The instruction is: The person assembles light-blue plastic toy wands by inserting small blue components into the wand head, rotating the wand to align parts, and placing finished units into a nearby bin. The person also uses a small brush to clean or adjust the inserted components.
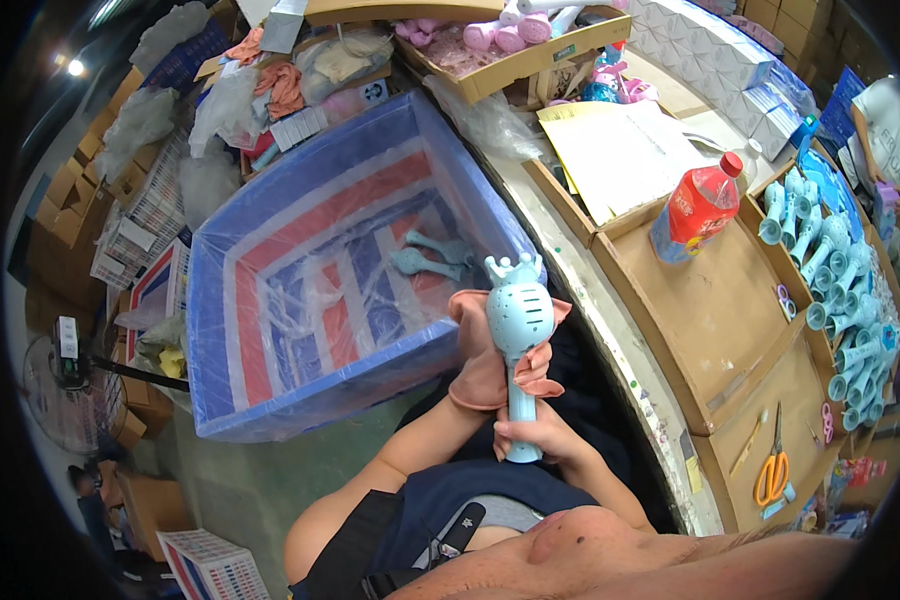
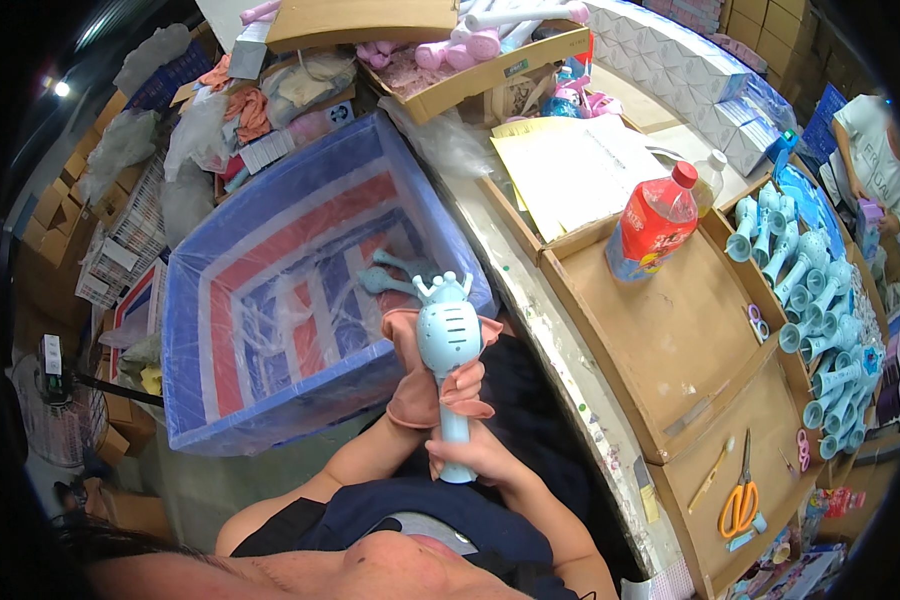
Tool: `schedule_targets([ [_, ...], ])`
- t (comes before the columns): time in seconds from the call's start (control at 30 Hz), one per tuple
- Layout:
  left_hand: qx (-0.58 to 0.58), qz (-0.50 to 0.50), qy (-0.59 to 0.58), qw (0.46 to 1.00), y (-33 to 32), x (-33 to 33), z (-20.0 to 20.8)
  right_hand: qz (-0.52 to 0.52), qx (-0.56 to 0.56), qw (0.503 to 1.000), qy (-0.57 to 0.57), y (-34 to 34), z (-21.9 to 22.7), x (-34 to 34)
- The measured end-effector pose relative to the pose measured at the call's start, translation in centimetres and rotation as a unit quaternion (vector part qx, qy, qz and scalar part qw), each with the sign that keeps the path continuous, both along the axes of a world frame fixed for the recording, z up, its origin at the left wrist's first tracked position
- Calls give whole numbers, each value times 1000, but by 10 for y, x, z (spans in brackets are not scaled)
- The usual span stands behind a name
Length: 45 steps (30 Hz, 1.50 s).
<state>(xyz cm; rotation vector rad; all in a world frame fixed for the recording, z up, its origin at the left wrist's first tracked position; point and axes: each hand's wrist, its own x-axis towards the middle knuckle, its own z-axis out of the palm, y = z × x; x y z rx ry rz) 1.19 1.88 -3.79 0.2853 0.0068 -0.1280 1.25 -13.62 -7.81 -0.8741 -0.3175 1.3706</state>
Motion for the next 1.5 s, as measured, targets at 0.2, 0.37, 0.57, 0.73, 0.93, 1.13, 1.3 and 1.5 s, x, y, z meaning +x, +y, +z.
schedule_targets([
  [0.2,14,70,148,986,-7,-7,4,-73,-135,972,-179,-1,-14,11],
  [0.37,752,247,-13,611,1,-9,14,-56,-253,910,-325,-10,-9,11],
  [0.57,529,371,-36,763,-17,-17,16,-50,-239,920,-307,-11,9,6],
  [0.73,851,357,-191,334,-8,-28,-6,-95,-205,899,-375,-9,13,2],
  [0.93,524,131,-114,834,-2,-15,-31,-27,-164,967,-192,-18,14,14],
  [1.13,-100,-57,69,991,17,-13,2,-90,-208,949,-218,-30,28,10],
  [1.3,-18,16,23,999,24,-16,9,-72,-319,824,-463,-32,28,3],
  [1.5,120,199,78,969,13,-4,2,23,-367,713,-597,-35,20,-10],
])
